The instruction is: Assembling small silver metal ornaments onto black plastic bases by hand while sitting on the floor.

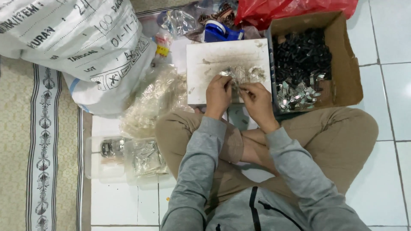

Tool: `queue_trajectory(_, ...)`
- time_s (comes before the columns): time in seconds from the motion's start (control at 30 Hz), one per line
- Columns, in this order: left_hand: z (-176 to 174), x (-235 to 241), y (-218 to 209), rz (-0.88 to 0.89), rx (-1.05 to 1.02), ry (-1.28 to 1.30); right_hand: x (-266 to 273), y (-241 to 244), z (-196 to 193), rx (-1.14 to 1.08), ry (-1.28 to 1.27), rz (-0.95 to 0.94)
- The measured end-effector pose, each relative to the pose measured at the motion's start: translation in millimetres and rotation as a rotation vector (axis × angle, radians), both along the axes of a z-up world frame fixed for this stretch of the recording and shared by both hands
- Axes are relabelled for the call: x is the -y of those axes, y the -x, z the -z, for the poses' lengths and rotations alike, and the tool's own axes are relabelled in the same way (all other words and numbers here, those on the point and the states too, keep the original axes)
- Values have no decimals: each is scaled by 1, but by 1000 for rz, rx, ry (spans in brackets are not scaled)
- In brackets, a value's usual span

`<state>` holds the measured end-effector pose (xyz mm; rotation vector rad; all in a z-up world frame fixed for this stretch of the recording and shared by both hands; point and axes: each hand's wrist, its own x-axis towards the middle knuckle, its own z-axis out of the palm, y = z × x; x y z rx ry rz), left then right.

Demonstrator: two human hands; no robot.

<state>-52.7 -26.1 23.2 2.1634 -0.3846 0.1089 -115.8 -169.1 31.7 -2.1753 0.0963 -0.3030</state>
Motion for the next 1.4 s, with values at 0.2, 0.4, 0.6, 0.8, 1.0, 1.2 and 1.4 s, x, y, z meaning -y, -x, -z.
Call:
queue_trajectory(0.2, 15, 4, -7, -6, -13, -34, 5, 49, 40, -577, 468, -92)
queue_trajectory(0.4, 11, -2, -3, -11, -61, -20, 7, 38, 99, -492, 580, -131)
queue_trajectory(0.6, 17, -1, -6, -2, -71, -17, -10, 44, 98, -444, 586, -106)
queue_trajectory(0.8, 13, -3, -5, -5, -90, -32, -9, 38, 130, -482, 701, -119)
queue_trajectory(1.0, 8, -5, -5, -23, -122, 58, -7, 43, 46, -291, 140, -215)
queue_trajectory(1.2, 11, -2, -13, -14, -179, 163, -7, -13, 14, 235, -193, 40)
queue_trajectory(1.4, 2, -4, -15, -38, -210, 260, -10, -40, 12, 291, 43, -106)
